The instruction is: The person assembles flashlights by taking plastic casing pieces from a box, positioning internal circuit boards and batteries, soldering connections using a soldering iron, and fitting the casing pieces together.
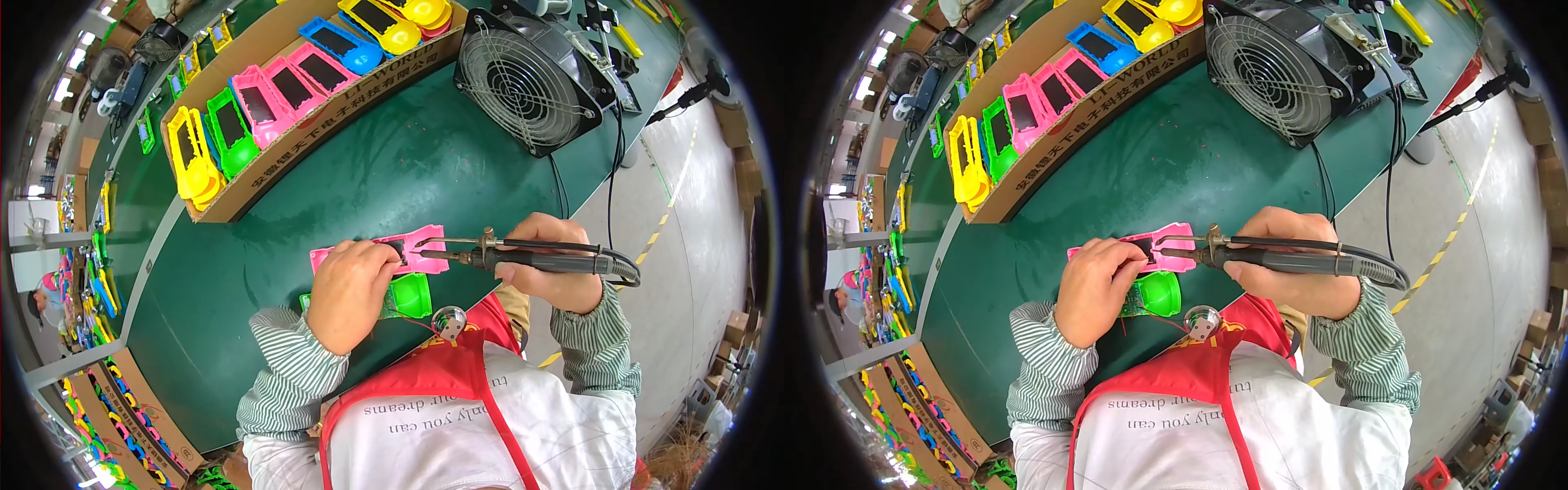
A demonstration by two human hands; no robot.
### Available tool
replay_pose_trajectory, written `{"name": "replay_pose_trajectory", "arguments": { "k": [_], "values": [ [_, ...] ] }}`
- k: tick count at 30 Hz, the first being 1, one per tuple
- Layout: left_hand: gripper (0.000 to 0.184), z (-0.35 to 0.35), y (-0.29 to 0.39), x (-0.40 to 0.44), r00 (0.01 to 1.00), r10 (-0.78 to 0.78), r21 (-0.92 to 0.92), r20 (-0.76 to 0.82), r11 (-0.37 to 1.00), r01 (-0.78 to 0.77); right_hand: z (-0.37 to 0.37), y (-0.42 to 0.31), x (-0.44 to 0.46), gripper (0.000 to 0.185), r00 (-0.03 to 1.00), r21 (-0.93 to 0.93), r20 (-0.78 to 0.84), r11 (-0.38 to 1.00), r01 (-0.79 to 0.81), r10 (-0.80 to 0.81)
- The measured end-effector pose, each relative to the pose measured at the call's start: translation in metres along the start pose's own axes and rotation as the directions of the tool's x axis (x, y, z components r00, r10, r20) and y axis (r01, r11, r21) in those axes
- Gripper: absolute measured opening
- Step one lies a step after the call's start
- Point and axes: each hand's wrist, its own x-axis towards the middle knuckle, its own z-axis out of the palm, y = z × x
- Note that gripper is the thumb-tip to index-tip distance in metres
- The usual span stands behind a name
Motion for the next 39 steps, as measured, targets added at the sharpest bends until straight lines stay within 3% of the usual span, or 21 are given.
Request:
{"name": "replay_pose_trajectory", "arguments": {
  "k": [6,9,15,27,30,36,39],
  "values": [
    [0.009,-0.006,0.001,0.002,0.999,-0.033,-0.018,0.007,0.999,0.033,0.003,0.007,0.013,0.016,0.987,0.186,0.11,0.973,-0.136,0.117],
    [0.01,-0.012,0.003,0.006,0.985,-0.137,-0.095,0.109,0.984,0.148,0.001,0.006,0.021,0.014,0.962,0.289,0.188,0.925,-0.246,0.198],
    [0.012,-0.012,-0.003,0.01,0.989,-0.018,0.015,0.145,1.0,0.017,0.0,0.009,0.029,0.015,0.928,0.349,0.283,0.875,-0.336,0.243],
    [0.014,-0.014,-0.001,0.014,0.983,0.006,0.055,0.182,0.998,-0.017,0.003,0.011,0.038,0.017,0.906,0.248,0.344,0.907,-0.34,0.246],
    [0.013,-0.014,0.0,0.015,0.984,0.002,0.076,0.181,0.997,-0.016,0.005,0.016,0.036,0.014,0.939,0.27,0.304,0.931,-0.245,0.159],
    [0.013,-0.013,-0.001,0.014,0.987,0.006,0.058,0.158,0.998,-0.015,-0.006,0.007,0.027,0.014,0.951,0.347,0.235,0.897,-0.275,0.201],
    [0.013,-0.013,-0.001,0.015,0.985,-0.004,0.067,0.171,0.998,-0.007,-0.01,0.006,0.022,0.015,0.964,0.251,0.2,0.941,-0.225,0.177]
  ]
}}
